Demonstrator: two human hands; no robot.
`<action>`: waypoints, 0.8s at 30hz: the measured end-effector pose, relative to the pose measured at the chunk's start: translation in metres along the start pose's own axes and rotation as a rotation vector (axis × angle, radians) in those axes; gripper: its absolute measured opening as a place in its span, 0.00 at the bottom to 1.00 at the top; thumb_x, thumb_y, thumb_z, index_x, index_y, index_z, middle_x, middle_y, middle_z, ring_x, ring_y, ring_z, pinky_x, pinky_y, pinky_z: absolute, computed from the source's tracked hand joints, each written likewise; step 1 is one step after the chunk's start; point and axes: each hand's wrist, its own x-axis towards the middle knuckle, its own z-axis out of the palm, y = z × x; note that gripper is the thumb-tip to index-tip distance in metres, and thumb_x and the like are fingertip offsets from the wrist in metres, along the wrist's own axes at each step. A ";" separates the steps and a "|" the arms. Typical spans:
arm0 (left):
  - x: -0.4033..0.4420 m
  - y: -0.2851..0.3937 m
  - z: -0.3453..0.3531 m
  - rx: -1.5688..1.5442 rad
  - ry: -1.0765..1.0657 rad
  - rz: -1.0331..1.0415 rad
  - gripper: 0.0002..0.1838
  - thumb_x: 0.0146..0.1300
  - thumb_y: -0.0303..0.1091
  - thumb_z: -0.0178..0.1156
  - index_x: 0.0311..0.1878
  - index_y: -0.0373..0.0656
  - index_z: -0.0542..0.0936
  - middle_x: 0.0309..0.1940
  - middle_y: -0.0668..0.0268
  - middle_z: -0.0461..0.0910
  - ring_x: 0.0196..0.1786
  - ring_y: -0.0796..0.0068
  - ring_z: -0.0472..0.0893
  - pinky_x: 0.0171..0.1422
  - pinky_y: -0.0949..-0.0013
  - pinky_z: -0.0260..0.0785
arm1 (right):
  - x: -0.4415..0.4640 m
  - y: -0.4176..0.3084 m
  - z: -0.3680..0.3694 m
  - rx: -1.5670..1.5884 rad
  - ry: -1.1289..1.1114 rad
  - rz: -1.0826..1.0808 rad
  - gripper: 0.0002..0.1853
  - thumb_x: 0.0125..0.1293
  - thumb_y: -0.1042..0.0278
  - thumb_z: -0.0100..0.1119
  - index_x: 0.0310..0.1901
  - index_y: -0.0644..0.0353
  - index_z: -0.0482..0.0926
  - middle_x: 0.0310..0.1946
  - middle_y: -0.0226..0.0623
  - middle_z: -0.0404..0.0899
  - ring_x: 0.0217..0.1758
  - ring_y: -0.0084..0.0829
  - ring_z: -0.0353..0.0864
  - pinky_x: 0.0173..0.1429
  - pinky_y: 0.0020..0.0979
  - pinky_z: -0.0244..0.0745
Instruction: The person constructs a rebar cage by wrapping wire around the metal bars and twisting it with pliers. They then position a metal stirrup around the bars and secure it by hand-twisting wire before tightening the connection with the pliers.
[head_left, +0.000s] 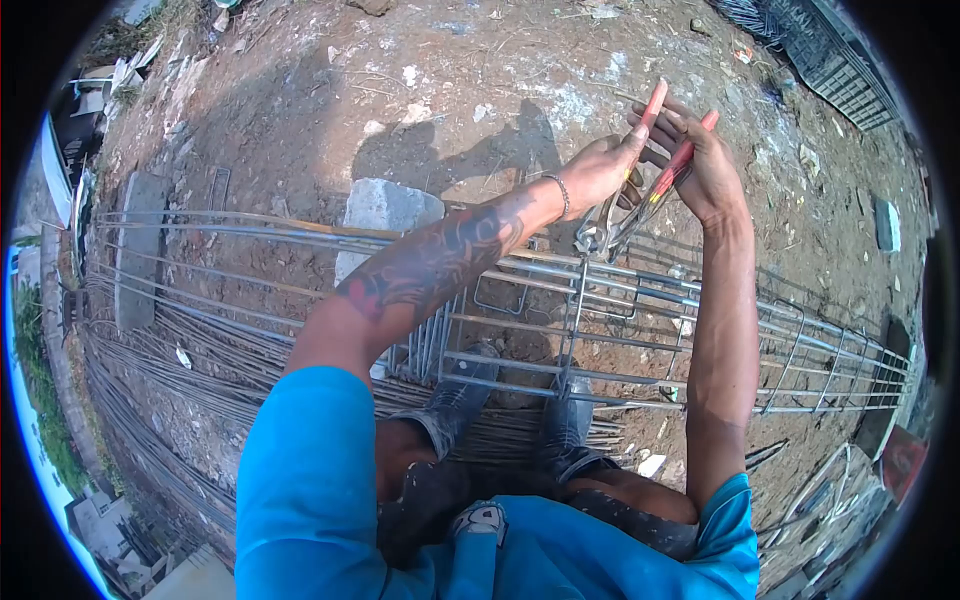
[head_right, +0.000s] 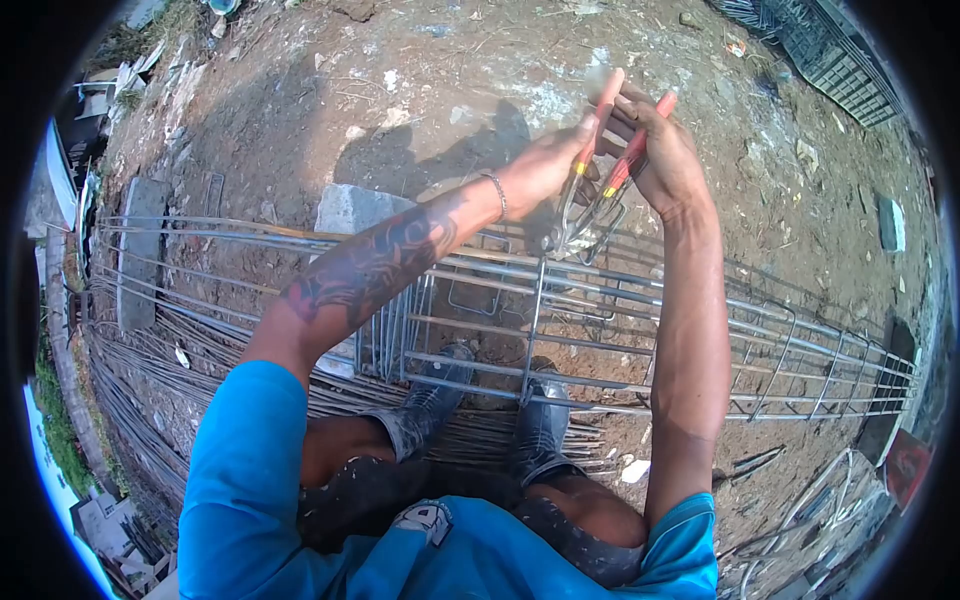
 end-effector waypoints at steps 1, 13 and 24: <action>0.001 -0.006 0.005 -0.124 0.030 -0.086 0.22 0.71 0.54 0.41 0.41 0.42 0.68 0.26 0.71 0.63 0.27 0.81 0.67 0.31 0.74 0.64 | -0.004 -0.002 0.001 -0.065 0.017 -0.011 0.25 0.67 0.70 0.43 0.64 0.72 0.59 0.57 0.53 0.68 0.64 0.43 0.67 0.64 0.42 0.65; 0.014 -0.034 0.015 -0.059 0.074 0.059 0.14 0.68 0.41 0.51 0.37 0.38 0.75 0.18 0.69 0.70 0.20 0.79 0.67 0.25 0.69 0.61 | -0.003 -0.009 0.003 -0.180 0.239 -0.003 0.29 0.63 0.52 0.54 0.60 0.64 0.68 0.46 0.42 0.73 0.37 0.27 0.73 0.44 0.33 0.72; 0.023 -0.008 0.012 -0.244 -0.366 -0.052 0.17 0.64 0.43 0.59 0.48 0.40 0.74 0.30 0.72 0.71 0.28 0.83 0.71 0.31 0.76 0.66 | 0.014 -0.001 0.000 0.315 -0.194 -0.153 0.14 0.65 0.57 0.44 0.39 0.61 0.66 0.28 0.33 0.64 0.28 0.25 0.65 0.36 0.30 0.68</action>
